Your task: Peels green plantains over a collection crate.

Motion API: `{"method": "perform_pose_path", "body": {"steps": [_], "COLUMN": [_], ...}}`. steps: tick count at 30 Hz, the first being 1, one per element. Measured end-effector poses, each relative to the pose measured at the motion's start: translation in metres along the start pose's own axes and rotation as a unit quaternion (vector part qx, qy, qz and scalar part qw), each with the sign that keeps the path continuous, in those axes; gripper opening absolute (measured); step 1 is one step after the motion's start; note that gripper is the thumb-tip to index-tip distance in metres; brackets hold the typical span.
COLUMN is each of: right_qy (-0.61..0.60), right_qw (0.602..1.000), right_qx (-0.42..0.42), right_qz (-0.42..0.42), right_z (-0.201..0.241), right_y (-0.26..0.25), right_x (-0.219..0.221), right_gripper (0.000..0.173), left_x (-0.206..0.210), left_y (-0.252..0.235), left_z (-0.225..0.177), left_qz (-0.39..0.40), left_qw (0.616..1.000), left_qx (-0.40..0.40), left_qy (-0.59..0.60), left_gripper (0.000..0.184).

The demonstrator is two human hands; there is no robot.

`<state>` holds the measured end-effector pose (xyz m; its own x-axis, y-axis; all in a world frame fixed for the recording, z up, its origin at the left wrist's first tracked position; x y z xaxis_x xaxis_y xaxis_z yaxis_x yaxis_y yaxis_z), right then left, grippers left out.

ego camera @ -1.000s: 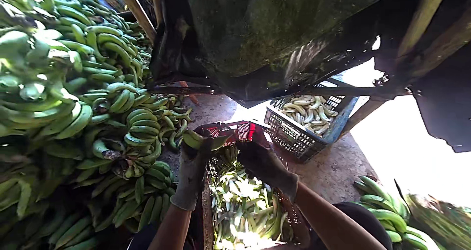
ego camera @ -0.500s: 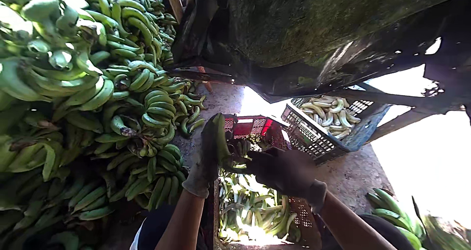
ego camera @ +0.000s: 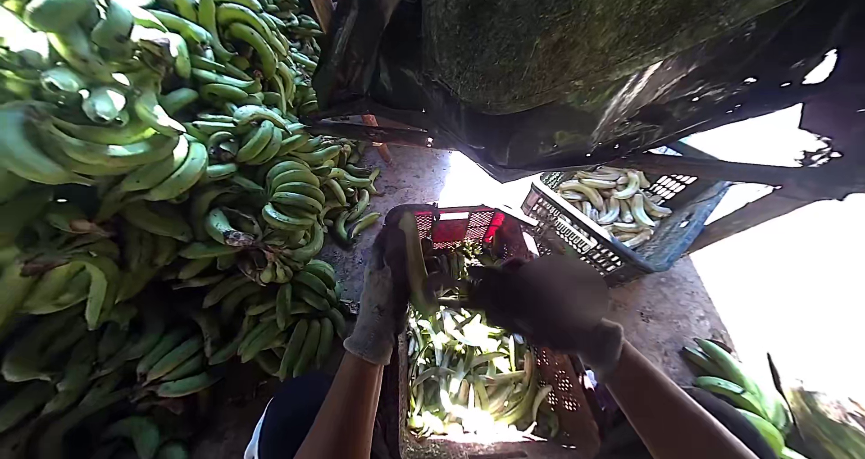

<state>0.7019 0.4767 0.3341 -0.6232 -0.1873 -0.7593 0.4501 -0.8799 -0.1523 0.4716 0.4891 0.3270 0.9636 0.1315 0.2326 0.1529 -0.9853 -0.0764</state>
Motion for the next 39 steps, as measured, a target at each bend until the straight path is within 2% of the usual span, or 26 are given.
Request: {"method": "perform_pose_path", "body": {"steps": [2,6,8,10,13,15,17,20,22,25,28,29,31,33,35,37,39], "right_qy": [-0.003,0.058,0.056,0.029,-0.007,-0.010,-0.018,-0.027,-0.040,-0.032,0.058,0.072,0.079,0.062,0.006,-0.033,-0.043], "right_qw": [1.000,0.989,0.984,0.989,0.999,1.000,0.999,0.997,0.994,0.997,0.994,0.991,0.988,0.992,0.997,0.995,0.992], "right_qx": [-0.029,-0.006,0.014,0.025,-0.006,-0.025,-0.016,0.002,0.021,0.040,-0.052,-0.064,-0.058,-0.020,0.037,0.080,0.111], "right_qz": [0.013,-0.134,-0.166,-0.143,-0.037,-0.004,-0.022,-0.078,-0.097,-0.059,-0.080,-0.097,-0.117,-0.105,-0.072,-0.044,-0.039], "right_z": [0.006,-0.019,-0.028,-0.027,-0.002,0.006,-0.005,-0.030,-0.036,-0.017,0.001,0.003,0.003,-0.003,-0.016,-0.032,-0.043], "right_y": [-0.001,-0.026,-0.031,-0.024,-0.003,-0.002,-0.013,-0.037,-0.044,-0.024,-0.006,-0.005,-0.009,-0.016,-0.024,-0.031,-0.033], "right_x": [0.008,-0.014,-0.030,-0.027,0.002,0.013,0.006,-0.021,-0.029,-0.014,0.016,0.022,0.020,0.010,-0.002,-0.011,-0.013], "right_gripper": [0.045,0.038,0.039,0.039,0.040,0.044,0.040,0.031,0.025,0.024,0.043,0.046,0.045,0.042,0.041,0.041,0.037], "left_x": [0.000,0.018,0.020,0.016,0.004,0.003,0.012,0.027,0.030,0.020,0.005,0.003,0.004,0.011,0.023,0.032,0.038], "left_y": [0.001,0.018,0.023,0.016,0.003,0.003,0.010,0.022,0.025,0.009,-0.004,-0.007,-0.008,-0.002,0.007,0.017,0.026], "left_z": [0.002,0.004,0.002,0.005,0.012,0.013,0.014,0.015,0.011,0.015,0.017,0.017,0.015,0.010,0.007,0.006,0.008], "left_qz": [0.004,0.130,0.157,0.112,-0.002,-0.022,0.047,0.194,0.219,0.101,-0.028,-0.057,-0.067,-0.024,0.069,0.209,0.266], "left_qw": [1.000,0.991,0.986,0.994,0.998,0.996,0.995,0.974,0.969,0.989,0.988,0.983,0.984,0.993,0.995,0.975,0.957], "left_qx": [0.019,-0.021,-0.025,-0.008,0.040,0.055,0.035,-0.083,-0.099,-0.021,0.036,0.050,0.083,0.072,0.005,-0.065,-0.112], "left_qy": [-0.003,-0.013,-0.051,-0.001,0.055,0.072,0.082,0.080,0.054,0.103,0.150,0.165,0.145,0.095,0.073,0.031,-0.001], "left_gripper": [0.043,0.041,0.042,0.040,0.037,0.038,0.035,0.044,0.046,0.036,0.033,0.035,0.033,0.033,0.034,0.038,0.038]}}
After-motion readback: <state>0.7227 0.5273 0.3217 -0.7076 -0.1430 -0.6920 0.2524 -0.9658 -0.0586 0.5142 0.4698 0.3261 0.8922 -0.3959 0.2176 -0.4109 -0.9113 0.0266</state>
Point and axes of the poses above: each hand's wrist, its own y-axis away from the middle knuckle, its own x-axis out of the palm, z = x × y, the point moved 4 cm from there along -y, towards the middle knuckle, and after that the axes turned 7 degrees about x, right-handed, at the moved point
